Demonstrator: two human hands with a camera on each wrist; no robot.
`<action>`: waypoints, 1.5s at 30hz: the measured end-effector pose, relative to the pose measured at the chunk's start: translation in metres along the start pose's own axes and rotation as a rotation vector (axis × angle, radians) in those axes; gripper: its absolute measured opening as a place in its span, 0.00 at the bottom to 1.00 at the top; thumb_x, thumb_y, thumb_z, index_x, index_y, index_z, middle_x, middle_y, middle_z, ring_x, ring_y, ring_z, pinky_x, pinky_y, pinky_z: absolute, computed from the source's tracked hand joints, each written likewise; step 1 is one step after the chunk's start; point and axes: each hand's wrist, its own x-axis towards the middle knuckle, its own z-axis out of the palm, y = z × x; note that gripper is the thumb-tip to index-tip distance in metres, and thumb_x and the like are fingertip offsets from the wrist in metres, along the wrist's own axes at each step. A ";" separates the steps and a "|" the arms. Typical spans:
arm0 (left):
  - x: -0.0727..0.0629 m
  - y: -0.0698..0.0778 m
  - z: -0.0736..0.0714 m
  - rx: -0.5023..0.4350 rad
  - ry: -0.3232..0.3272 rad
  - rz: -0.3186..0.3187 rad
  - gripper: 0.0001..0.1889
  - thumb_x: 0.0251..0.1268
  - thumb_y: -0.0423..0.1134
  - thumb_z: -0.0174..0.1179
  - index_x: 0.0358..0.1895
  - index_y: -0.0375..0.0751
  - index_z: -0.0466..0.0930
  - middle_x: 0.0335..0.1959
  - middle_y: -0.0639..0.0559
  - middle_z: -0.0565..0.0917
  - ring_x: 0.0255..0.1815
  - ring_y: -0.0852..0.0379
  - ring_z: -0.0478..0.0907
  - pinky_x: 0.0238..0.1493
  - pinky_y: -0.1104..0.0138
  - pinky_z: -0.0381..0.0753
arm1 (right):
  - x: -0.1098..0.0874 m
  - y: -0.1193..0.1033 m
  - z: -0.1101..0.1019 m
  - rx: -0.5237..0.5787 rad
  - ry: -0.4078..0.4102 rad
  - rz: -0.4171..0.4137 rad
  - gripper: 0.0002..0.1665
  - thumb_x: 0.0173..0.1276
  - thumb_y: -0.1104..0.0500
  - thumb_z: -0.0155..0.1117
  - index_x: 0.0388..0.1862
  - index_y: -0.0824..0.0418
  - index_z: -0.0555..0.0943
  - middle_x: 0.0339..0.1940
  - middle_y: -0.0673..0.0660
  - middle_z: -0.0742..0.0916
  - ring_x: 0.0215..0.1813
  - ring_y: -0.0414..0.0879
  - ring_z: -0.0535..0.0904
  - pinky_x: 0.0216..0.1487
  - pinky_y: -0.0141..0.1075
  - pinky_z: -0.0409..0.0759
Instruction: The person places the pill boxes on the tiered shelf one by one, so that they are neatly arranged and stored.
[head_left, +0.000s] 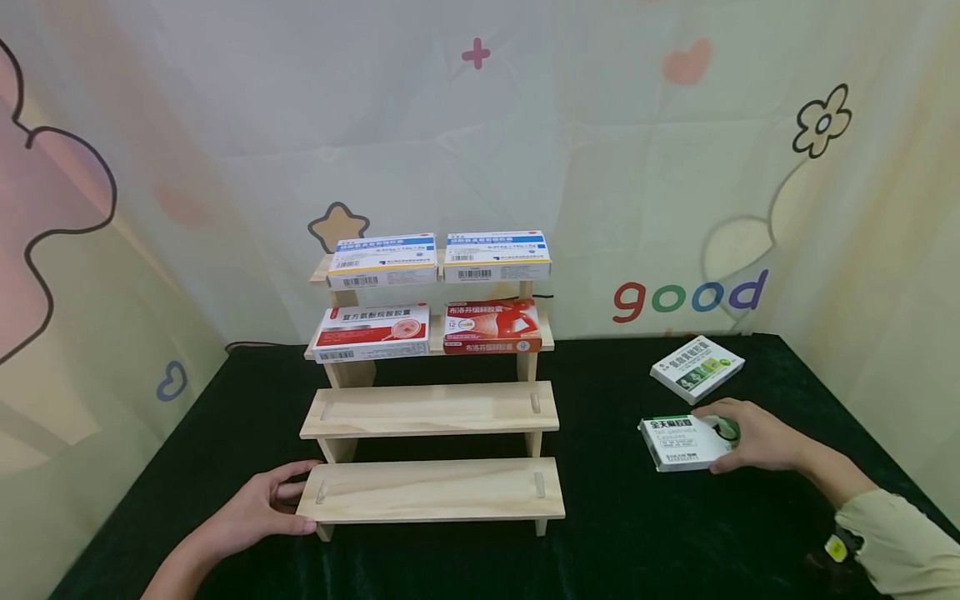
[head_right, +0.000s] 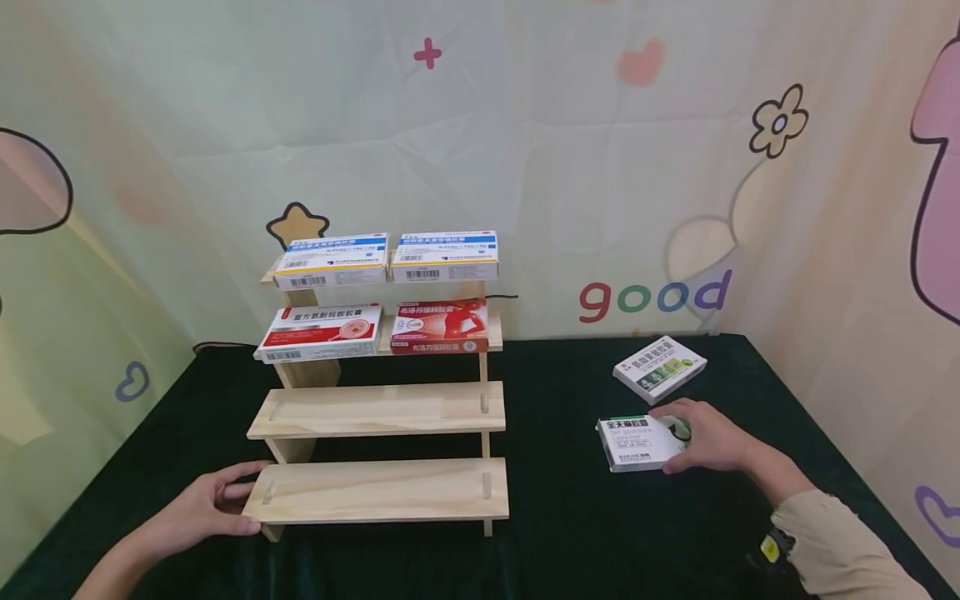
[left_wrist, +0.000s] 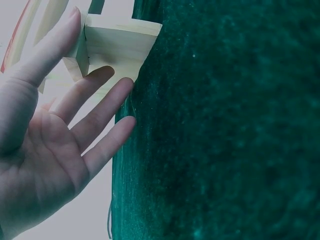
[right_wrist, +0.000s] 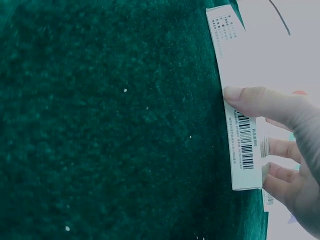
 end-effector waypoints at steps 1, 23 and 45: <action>0.000 0.000 0.000 0.004 0.000 0.001 0.41 0.56 0.34 0.61 0.64 0.17 0.44 0.58 0.20 0.61 0.45 0.46 0.79 0.41 0.63 0.79 | 0.000 -0.001 0.000 -0.004 0.000 0.004 0.43 0.42 0.48 0.74 0.56 0.66 0.72 0.53 0.70 0.74 0.49 0.58 0.69 0.44 0.50 0.69; 0.001 0.000 -0.002 -0.020 -0.026 0.012 0.40 0.57 0.33 0.60 0.64 0.17 0.45 0.59 0.20 0.60 0.46 0.47 0.79 0.42 0.63 0.79 | 0.004 -0.015 -0.008 -0.071 0.025 -0.025 0.44 0.42 0.43 0.73 0.56 0.66 0.74 0.53 0.70 0.75 0.49 0.58 0.71 0.45 0.52 0.70; 0.001 0.007 -0.005 0.085 -0.022 0.009 0.42 0.54 0.35 0.64 0.64 0.17 0.47 0.58 0.21 0.63 0.51 0.39 0.75 0.44 0.60 0.78 | 0.010 -0.065 -0.034 -0.185 0.146 -0.075 0.44 0.43 0.36 0.70 0.56 0.60 0.75 0.54 0.66 0.76 0.49 0.56 0.70 0.45 0.51 0.72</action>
